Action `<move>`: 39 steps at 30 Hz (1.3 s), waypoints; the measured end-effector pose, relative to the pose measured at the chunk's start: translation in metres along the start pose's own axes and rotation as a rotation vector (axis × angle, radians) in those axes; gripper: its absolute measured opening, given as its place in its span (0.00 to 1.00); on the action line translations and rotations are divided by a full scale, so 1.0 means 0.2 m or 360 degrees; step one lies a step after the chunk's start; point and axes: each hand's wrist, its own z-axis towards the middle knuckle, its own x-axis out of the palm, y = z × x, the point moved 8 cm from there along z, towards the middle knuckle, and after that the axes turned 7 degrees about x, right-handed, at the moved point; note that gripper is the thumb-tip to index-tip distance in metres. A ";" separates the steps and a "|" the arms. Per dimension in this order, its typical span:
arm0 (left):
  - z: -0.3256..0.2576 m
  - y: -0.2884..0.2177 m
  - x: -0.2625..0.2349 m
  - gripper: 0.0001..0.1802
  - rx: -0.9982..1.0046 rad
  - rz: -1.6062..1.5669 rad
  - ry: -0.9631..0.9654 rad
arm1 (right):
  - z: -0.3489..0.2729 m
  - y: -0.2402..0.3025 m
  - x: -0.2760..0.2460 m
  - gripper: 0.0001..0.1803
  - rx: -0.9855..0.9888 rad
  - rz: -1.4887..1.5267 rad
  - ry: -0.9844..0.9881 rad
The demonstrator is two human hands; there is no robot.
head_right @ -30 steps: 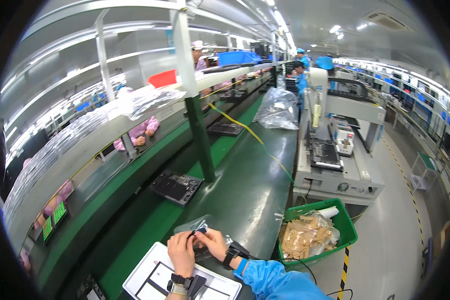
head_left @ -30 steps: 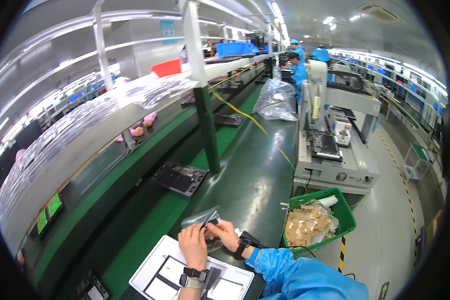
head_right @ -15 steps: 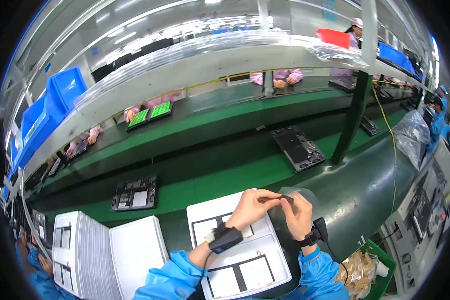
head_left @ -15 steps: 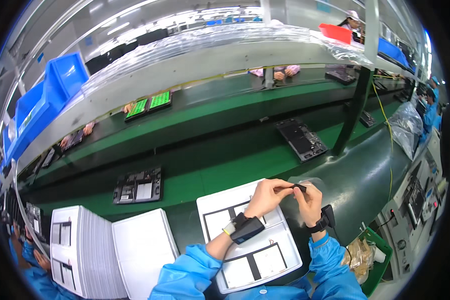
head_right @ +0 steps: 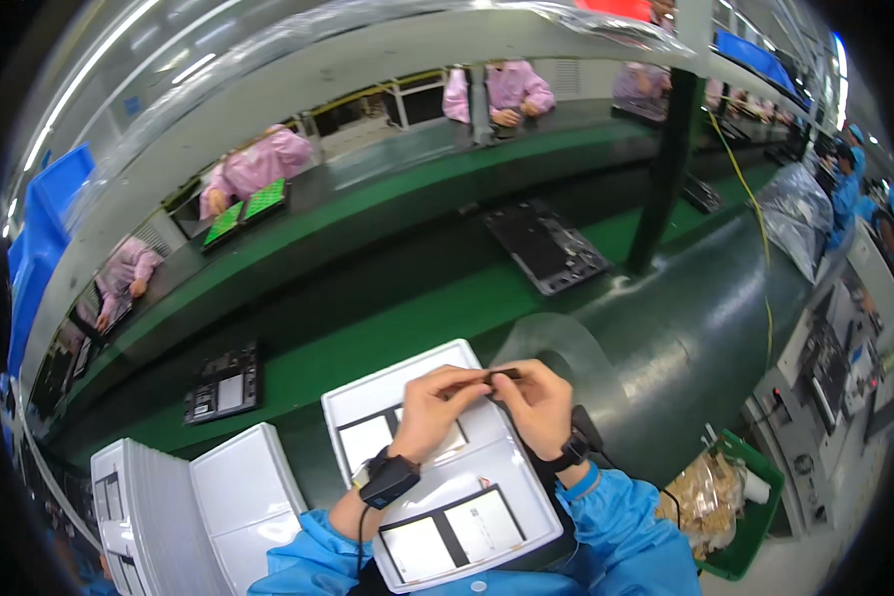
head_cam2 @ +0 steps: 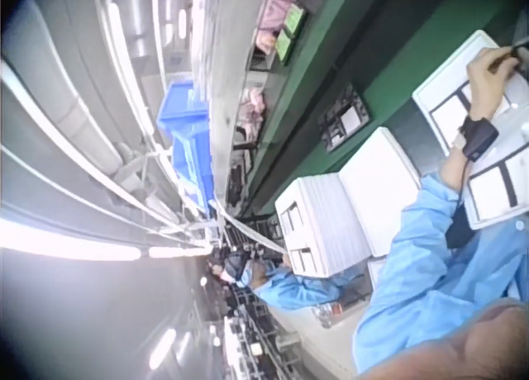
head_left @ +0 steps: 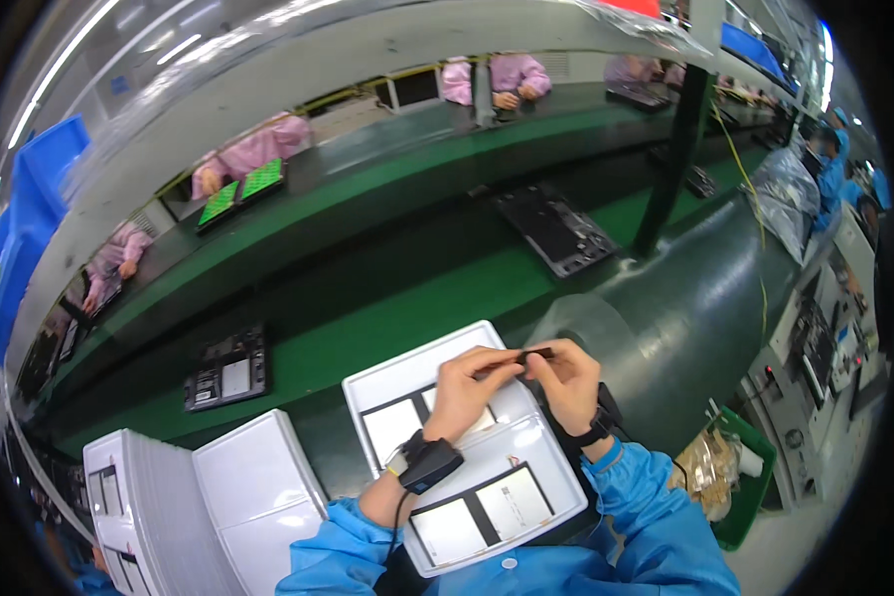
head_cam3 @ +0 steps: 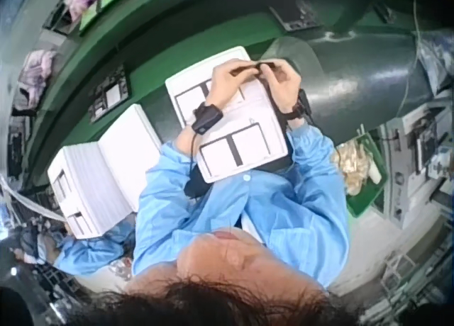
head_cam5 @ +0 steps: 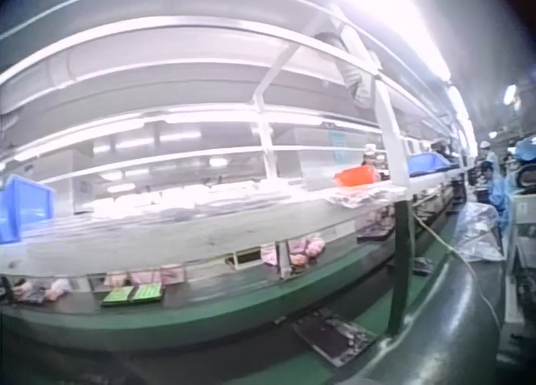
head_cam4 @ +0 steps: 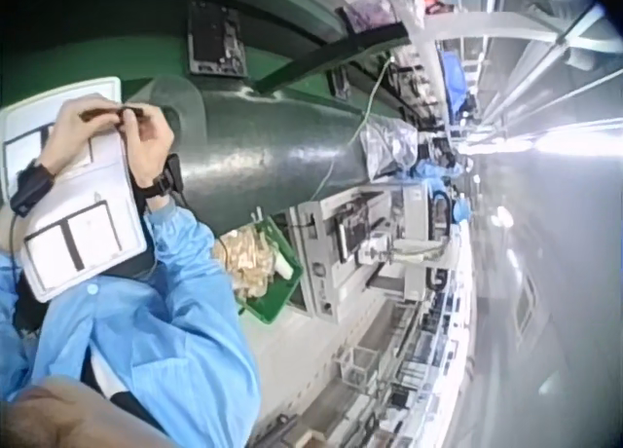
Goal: Applying adhesive strips and assembling battery or screen components into tablet housings on a factory production line.
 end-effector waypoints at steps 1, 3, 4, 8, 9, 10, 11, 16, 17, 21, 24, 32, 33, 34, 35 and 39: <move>0.00 -0.02 0.00 0.12 -0.0006 0.0054 -0.0022 | 0.01 -0.02 -0.01 0.08 0.0033 0.0095 0.0057; 0.00 -0.02 -0.01 0.14 0.0054 0.0045 -0.0050 | 0.03 -0.04 -0.01 0.08 -0.0021 0.0164 0.0116; 0.00 -0.04 -0.01 0.15 0.0105 0.0075 -0.0079 | 0.03 -0.04 -0.01 0.08 -0.0012 0.0141 0.0088; -0.01 -0.12 -0.05 0.16 0.0243 0.0225 -0.0219 | 0.05 -0.05 0.02 0.07 0.0065 0.0430 0.0175; -0.01 -0.11 -0.06 0.16 0.0245 0.0236 -0.0243 | 0.04 -0.05 0.01 0.07 0.0066 0.0424 0.0167; -0.01 -0.10 -0.05 0.16 0.0244 0.0230 -0.0240 | 0.03 -0.06 0.01 0.07 0.0074 0.0427 0.0188; -0.02 -0.11 -0.05 0.15 0.0273 0.0258 -0.0223 | 0.02 -0.07 0.02 0.07 0.0081 0.0434 0.0214; -0.03 -0.14 -0.04 0.15 0.0357 0.0252 -0.0222 | 0.01 -0.06 0.03 0.09 -0.0016 0.0388 0.0212; -0.03 -0.15 -0.04 0.15 0.0378 0.0254 -0.0199 | 0.01 -0.07 0.02 0.09 -0.0011 0.0389 0.0212; -0.04 -0.22 -0.03 0.16 0.0469 0.0371 -0.0180 | 0.01 -0.09 -0.01 0.07 0.0028 0.0635 0.0338; -0.04 -0.23 -0.04 0.18 0.0564 0.0474 -0.0164 | 0.01 -0.07 0.01 0.06 0.0048 0.0811 0.0422; -0.03 -0.25 -0.09 0.17 0.0523 0.0475 -0.0363 | 0.03 -0.11 0.04 0.07 0.0215 0.0867 0.0390; -0.04 -0.24 -0.11 0.16 0.0536 0.0484 -0.0330 | 0.03 -0.10 0.05 0.06 0.0180 0.0807 0.0338; -0.03 -0.23 -0.10 0.14 0.0580 0.0476 -0.0310 | 0.02 -0.09 0.02 0.07 0.0077 0.0689 0.0257; -0.04 -0.20 -0.10 0.13 0.0576 0.0477 -0.0276 | 0.02 -0.09 0.03 0.08 -0.0018 0.0612 0.0221; -0.02 -0.10 -0.03 0.13 0.0337 0.0004 -0.0071 | -0.03 -0.04 -0.03 0.11 -0.0053 0.0137 0.0122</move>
